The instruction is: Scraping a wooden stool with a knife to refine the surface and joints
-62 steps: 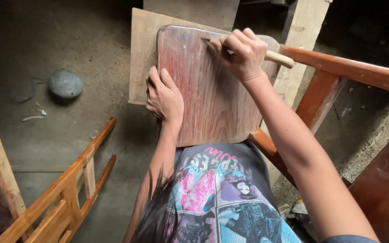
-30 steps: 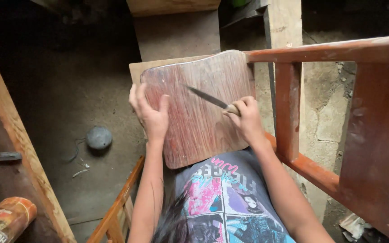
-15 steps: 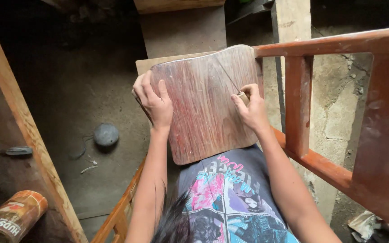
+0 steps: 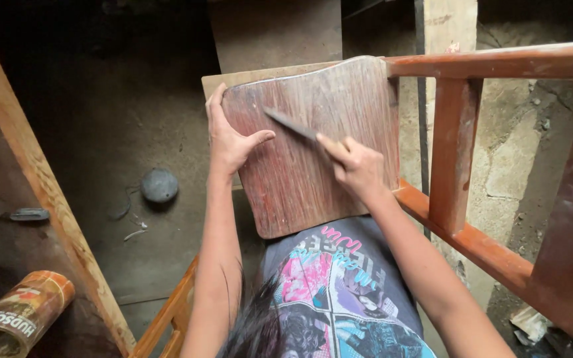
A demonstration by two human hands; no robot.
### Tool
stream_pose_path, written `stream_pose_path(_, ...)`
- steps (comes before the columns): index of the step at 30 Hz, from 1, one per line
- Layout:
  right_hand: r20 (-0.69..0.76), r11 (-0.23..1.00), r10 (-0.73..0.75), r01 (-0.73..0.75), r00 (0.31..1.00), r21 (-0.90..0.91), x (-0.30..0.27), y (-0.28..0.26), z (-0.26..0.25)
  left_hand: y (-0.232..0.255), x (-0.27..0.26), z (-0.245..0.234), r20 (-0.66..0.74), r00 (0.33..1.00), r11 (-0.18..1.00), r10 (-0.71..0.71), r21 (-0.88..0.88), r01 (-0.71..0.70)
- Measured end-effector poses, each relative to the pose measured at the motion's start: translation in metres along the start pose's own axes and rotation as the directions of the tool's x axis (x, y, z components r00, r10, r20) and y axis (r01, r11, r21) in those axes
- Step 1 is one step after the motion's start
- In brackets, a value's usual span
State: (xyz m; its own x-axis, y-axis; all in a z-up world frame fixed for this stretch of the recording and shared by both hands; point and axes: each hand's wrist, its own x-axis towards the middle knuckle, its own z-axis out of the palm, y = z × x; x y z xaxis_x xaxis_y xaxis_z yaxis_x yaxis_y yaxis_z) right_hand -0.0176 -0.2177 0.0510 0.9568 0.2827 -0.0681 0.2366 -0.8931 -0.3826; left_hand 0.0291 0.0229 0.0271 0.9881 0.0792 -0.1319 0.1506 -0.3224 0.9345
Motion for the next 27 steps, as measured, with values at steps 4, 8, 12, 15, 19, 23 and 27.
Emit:
stream_pose_path(4, -0.069, 0.998, 0.033, -0.036, 0.997, -0.047, 0.017, -0.001, 0.009, 0.001, 0.007, -0.001, 0.025, 1.000, 1.000, -0.015, -0.016, 0.015)
stream_pose_path(8, 0.006, 1.000, -0.009, 0.009, 1.000, -0.007, 0.006, 0.000, 0.001, -0.006, 0.021, 0.005, 0.075, 0.995, 0.992, 0.065, 0.099, -0.072)
stream_pose_path(12, -0.087, 0.997, 0.005, -0.012, 0.996, -0.081, 0.031, 0.001, 0.004, -0.005, 0.027, 0.012, 0.004, 0.996, 0.978, 0.091, 0.189, -0.090)
stream_pose_path(15, -0.072, 1.000, 0.005, -0.005, 0.997, -0.006, 0.030, -0.001, 0.003, -0.003, 0.029, 0.013, -0.003, 0.995, 0.977, 0.097, 0.193, -0.094)
stream_pose_path(19, -0.006, 1.000, -0.016, 0.016, 1.000, 0.012, 0.016, 0.004, 0.009, 0.006, 0.030, 0.016, -0.011, 0.995, 0.977, 0.098, 0.194, -0.094)
stream_pose_path(23, -0.079, 1.000, -0.002, 0.000, 0.997, -0.017, 0.028, -0.003, 0.012, 0.001, 0.026, 0.016, -0.058, 0.990, 0.970, 0.127, 0.217, -0.111)
stream_pose_path(27, -0.023, 0.999, 0.028, -0.027, 0.999, 0.027, 0.014, -0.004, 0.017, 0.003, 0.026, 0.016, -0.054, 0.991, 0.974, 0.122, 0.198, -0.109)
